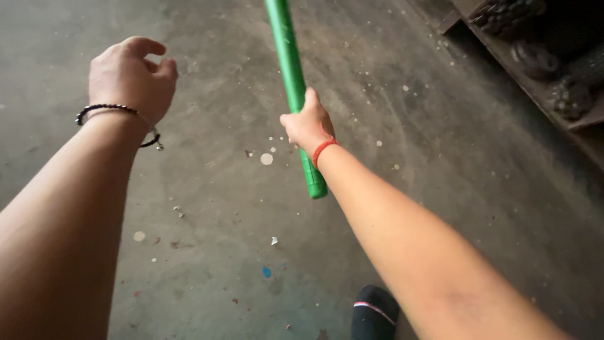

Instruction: The person sweeps the floor using a broom, moving dust and debris across the concrete surface.

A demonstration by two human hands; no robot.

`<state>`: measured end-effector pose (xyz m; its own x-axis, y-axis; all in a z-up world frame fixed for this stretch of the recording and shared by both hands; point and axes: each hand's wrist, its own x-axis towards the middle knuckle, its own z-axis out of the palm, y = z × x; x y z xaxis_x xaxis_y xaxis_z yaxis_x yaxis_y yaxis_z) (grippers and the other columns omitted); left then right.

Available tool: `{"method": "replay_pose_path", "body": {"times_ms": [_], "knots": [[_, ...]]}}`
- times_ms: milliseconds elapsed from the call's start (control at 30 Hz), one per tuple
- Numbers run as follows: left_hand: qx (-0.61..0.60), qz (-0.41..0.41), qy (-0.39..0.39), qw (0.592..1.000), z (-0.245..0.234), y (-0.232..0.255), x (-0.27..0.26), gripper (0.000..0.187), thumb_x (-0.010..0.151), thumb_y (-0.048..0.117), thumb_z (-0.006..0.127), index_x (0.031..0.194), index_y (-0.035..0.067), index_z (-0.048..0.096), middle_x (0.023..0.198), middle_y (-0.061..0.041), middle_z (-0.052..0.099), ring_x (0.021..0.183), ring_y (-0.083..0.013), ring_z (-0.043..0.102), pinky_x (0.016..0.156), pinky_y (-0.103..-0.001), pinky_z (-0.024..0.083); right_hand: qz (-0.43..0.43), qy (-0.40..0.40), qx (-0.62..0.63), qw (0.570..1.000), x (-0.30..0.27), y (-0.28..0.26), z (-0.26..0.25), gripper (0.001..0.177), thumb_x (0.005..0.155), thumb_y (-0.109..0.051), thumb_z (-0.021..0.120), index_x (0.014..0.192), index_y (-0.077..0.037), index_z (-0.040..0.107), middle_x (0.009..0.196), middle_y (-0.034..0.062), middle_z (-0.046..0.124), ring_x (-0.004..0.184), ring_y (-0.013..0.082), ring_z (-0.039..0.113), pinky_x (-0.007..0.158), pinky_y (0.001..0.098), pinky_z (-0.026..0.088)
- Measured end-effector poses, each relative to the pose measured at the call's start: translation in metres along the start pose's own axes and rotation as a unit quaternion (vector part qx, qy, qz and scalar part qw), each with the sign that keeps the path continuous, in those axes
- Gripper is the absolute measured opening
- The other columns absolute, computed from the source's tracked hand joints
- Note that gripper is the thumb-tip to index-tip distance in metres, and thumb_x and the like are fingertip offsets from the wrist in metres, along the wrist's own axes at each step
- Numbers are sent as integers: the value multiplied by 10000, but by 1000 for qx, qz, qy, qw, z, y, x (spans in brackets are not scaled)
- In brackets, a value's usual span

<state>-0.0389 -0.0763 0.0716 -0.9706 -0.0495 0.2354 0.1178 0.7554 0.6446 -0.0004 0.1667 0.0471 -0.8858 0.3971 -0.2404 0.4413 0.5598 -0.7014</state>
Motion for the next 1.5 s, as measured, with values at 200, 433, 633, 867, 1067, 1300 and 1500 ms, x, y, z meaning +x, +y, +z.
{"method": "replay_pose_path", "body": {"times_ms": [200,433,633,867,1067,1300,1500], "knots": [[-7,16,-7,1000,6,-1,2,246,873,258,635,1053,94,671,897,-93,688,906,-276,615,827,-378,464,147,6,162,976,-41,29,62,465,802,-236,592,1121,-7,342,827,162,620,509,238,625,422,356,531],[16,-35,-23,999,-4,-26,-6,287,847,266,639,1076,96,664,922,-101,684,922,-275,614,826,-377,466,36,-87,12,995,-95,28,137,461,744,-88,559,1108,55,315,890,289,589,637,335,651,550,407,559],[-108,-188,-90,972,-14,-9,-9,504,822,409,653,1178,66,558,972,-94,645,885,-234,639,777,-380,509,-48,-257,131,956,-3,-67,80,355,651,-122,654,925,38,496,645,130,592,457,209,577,375,353,497],[-313,-270,-96,906,-18,-2,4,590,803,489,714,1082,-21,613,942,-109,681,828,-201,668,653,-355,538,-327,-111,94,934,-37,-87,114,340,864,-318,467,919,-51,670,858,132,688,835,294,653,743,384,493],[101,-197,24,975,-5,-52,-18,469,779,349,735,983,-34,559,933,-245,603,876,-406,593,766,-470,470,-229,-6,36,973,7,-76,104,517,895,-493,359,829,-108,699,793,99,714,809,297,678,728,372,520],[209,-116,-138,961,-25,-68,-62,449,914,395,605,1156,32,501,945,-256,648,863,-417,629,776,-490,502,-343,188,69,918,50,-80,92,404,931,-405,398,963,-104,666,870,88,676,893,315,599,810,374,454],[301,108,-243,916,-29,-32,-60,548,912,333,502,1408,394,279,994,-158,605,757,-313,658,650,-414,551,-232,189,-14,954,42,-68,106,341,860,-442,444,985,-210,660,1065,-31,651,1110,203,507,911,559,323]]}}
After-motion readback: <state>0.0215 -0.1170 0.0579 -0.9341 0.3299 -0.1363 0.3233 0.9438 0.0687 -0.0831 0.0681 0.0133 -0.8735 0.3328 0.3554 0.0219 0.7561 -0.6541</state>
